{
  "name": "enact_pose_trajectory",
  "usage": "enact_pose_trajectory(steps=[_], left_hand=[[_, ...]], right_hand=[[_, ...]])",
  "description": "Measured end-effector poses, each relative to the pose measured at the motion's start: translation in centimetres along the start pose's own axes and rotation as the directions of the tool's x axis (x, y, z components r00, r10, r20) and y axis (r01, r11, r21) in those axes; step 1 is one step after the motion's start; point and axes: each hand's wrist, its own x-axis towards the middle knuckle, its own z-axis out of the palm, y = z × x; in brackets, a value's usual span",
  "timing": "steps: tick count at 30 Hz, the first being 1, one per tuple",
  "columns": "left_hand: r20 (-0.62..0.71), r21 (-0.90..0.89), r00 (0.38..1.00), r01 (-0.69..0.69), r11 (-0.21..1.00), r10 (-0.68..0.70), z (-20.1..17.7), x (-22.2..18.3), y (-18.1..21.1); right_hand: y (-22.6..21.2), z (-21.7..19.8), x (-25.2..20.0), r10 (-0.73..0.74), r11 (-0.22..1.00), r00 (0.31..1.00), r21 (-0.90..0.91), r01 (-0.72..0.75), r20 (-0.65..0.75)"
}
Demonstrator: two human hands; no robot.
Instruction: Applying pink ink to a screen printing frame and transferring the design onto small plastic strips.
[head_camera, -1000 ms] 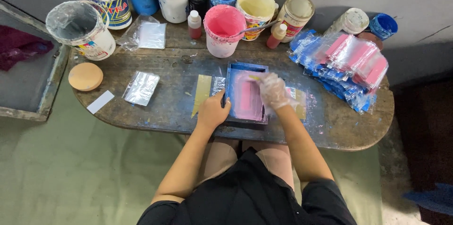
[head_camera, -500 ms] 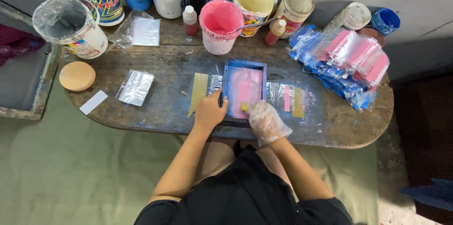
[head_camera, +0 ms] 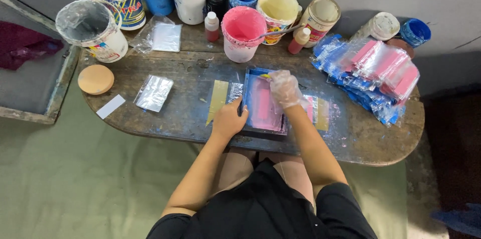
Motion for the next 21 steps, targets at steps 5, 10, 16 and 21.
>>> enact_pose_trajectory(steps=[5,10,16,21], left_hand=[[0.008,0.015,1.000,-0.002,1.000,0.002,0.0,0.2,-0.2],[0.001,0.039,1.000,-0.008,0.999,0.008,-0.6,-0.1,0.7],[-0.003,0.000,1.000,0.002,1.000,-0.002,-0.3,-0.1,0.5],[-0.008,0.032,1.000,-0.005,0.999,0.005,0.3,-0.1,0.1]], right_hand=[[0.1,11.6,-4.2,-0.140,0.990,0.989,-0.007,0.140,-0.055],[-3.4,2.3,-5.5,-0.275,0.958,0.960,0.074,0.278,-0.048],[-5.5,-3.0,-7.3,-0.212,0.945,0.889,-0.317,0.081,-0.406],[1.0,6.4,-9.6,-0.149,0.984,0.916,-0.148,0.100,-0.373]])
